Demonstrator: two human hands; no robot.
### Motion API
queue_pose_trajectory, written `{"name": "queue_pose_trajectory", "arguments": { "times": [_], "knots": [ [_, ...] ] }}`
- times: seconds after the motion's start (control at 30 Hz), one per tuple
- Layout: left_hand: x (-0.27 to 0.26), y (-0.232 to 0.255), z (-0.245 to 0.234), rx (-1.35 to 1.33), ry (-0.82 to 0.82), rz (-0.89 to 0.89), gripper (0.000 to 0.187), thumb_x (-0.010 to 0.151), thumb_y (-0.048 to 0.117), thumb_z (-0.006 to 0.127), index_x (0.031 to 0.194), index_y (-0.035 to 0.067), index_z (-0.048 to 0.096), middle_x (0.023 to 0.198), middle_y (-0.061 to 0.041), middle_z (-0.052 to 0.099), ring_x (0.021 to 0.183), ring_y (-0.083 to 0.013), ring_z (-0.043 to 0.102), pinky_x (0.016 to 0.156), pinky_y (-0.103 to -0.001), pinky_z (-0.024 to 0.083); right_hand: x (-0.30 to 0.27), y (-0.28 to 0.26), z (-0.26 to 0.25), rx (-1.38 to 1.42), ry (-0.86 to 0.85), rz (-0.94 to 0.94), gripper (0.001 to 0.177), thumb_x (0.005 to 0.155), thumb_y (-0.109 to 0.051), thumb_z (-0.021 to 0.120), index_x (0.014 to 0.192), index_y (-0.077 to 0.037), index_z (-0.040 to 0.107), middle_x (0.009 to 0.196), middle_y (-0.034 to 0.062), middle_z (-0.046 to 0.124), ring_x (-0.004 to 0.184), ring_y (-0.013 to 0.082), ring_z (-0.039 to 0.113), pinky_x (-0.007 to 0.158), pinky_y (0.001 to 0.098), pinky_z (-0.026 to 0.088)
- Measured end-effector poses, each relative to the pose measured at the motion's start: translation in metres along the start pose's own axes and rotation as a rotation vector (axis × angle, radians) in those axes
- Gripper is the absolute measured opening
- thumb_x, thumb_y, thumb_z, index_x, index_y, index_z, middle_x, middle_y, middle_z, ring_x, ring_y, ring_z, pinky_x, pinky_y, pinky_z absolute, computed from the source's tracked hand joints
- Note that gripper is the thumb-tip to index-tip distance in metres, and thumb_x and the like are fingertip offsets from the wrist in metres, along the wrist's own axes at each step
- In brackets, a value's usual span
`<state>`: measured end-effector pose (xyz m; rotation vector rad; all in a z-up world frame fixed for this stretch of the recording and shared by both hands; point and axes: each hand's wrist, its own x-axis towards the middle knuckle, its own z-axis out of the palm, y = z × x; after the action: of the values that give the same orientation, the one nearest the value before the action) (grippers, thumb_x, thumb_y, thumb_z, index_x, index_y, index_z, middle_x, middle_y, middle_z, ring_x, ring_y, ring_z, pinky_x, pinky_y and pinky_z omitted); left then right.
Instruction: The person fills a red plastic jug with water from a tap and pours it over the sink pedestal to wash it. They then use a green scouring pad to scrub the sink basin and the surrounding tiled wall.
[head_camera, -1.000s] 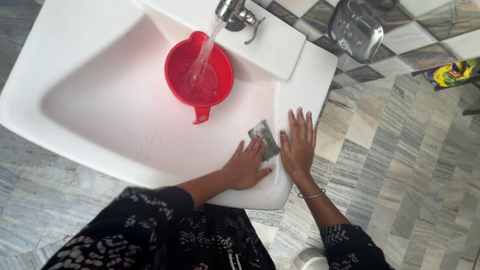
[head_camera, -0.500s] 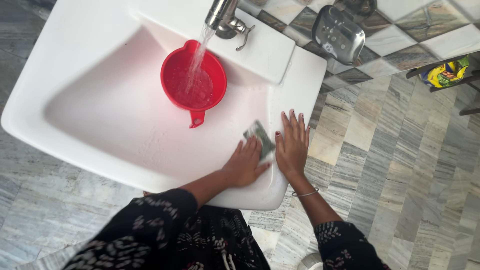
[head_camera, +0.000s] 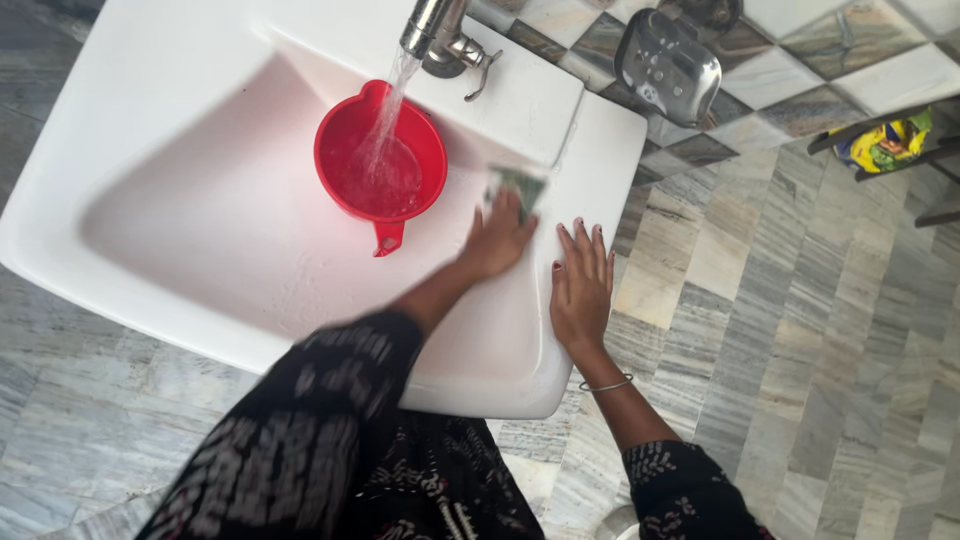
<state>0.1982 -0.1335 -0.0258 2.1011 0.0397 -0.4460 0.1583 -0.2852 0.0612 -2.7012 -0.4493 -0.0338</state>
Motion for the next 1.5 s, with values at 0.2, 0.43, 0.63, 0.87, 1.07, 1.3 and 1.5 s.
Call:
{"name": "queue_pose_trajectory", "arguments": {
  "times": [0.2, 0.43, 0.63, 0.87, 1.07, 1.3, 1.5],
  "knots": [
    [-0.082, -0.002, 0.034, 0.057, -0.164, 0.174, 0.087, 0.102, 0.048, 0.039, 0.159, -0.006, 0.003, 0.169, -0.027, 0.000, 0.159, -0.0352, -0.004, 0.121, -0.061, 0.008, 0.000, 0.000, 0.000, -0.014, -0.008, -0.015, 0.051, 0.106, -0.023, 0.041, 0.156, -0.018, 0.045, 0.167, 0.0070, 0.034, 0.158, 0.0300, 0.020, 0.128, 0.0529, 0.008],
    [0.028, -0.024, -0.022, -0.043, 0.102, -0.061, 0.070, 0.106, 0.048, 0.026, 0.155, -0.002, 0.023, 0.167, -0.023, 0.023, 0.156, -0.0339, 0.019, 0.125, -0.061, 0.011, -0.001, 0.001, 0.000, -0.034, -0.021, 0.016, 0.051, 0.107, -0.025, 0.038, 0.157, -0.021, 0.044, 0.168, 0.0062, 0.034, 0.159, 0.0292, 0.020, 0.129, 0.0523, 0.009],
    [-0.080, -0.019, 0.017, 0.157, -0.085, 0.101, 0.088, 0.101, 0.058, 0.035, 0.157, -0.007, 0.017, 0.164, -0.028, 0.020, 0.155, -0.0369, 0.015, 0.123, -0.057, 0.013, 0.000, 0.001, 0.000, -0.042, -0.017, -0.009, 0.050, 0.110, -0.033, 0.035, 0.157, -0.019, 0.044, 0.167, 0.0076, 0.034, 0.158, 0.0305, 0.020, 0.127, 0.0531, 0.009],
    [-0.015, -0.043, -0.030, 0.419, 0.023, 0.035, 0.095, 0.100, 0.066, 0.038, 0.154, -0.010, 0.017, 0.164, -0.027, 0.018, 0.155, -0.0405, 0.009, 0.122, -0.059, 0.011, -0.001, 0.002, 0.002, -0.038, -0.012, -0.013, 0.051, 0.110, -0.034, 0.034, 0.157, -0.018, 0.045, 0.167, 0.0089, 0.035, 0.158, 0.0312, 0.020, 0.128, 0.0538, 0.010],
    [-0.085, -0.039, -0.001, 0.420, -0.080, 0.202, 0.102, 0.094, 0.067, 0.050, 0.154, -0.009, 0.019, 0.163, -0.029, 0.020, 0.155, -0.0393, 0.013, 0.121, -0.060, 0.011, 0.000, 0.002, -0.001, -0.018, -0.007, -0.019, 0.051, 0.110, -0.036, 0.033, 0.156, -0.018, 0.045, 0.167, 0.0085, 0.035, 0.158, 0.0310, 0.021, 0.128, 0.0540, 0.009],
    [-0.016, -0.048, -0.043, 0.527, -0.025, 0.001, 0.098, 0.097, 0.066, 0.040, 0.155, -0.008, 0.015, 0.165, -0.024, 0.012, 0.155, -0.0331, 0.007, 0.122, -0.052, 0.003, 0.002, 0.001, -0.002, 0.002, 0.003, -0.022, 0.050, 0.111, -0.036, 0.034, 0.156, -0.017, 0.046, 0.167, 0.0090, 0.036, 0.158, 0.0315, 0.021, 0.128, 0.0537, 0.010],
    [-0.073, -0.055, -0.003, 0.489, -0.131, 0.187, 0.084, 0.100, 0.051, 0.042, 0.158, -0.005, 0.019, 0.167, -0.023, 0.018, 0.158, -0.0327, 0.011, 0.125, -0.059, 0.006, 0.002, 0.001, -0.001, -0.001, 0.003, -0.019, 0.049, 0.110, -0.034, 0.036, 0.155, -0.017, 0.047, 0.166, 0.0091, 0.037, 0.158, 0.0314, 0.022, 0.128, 0.0538, 0.010]
  ]
}}
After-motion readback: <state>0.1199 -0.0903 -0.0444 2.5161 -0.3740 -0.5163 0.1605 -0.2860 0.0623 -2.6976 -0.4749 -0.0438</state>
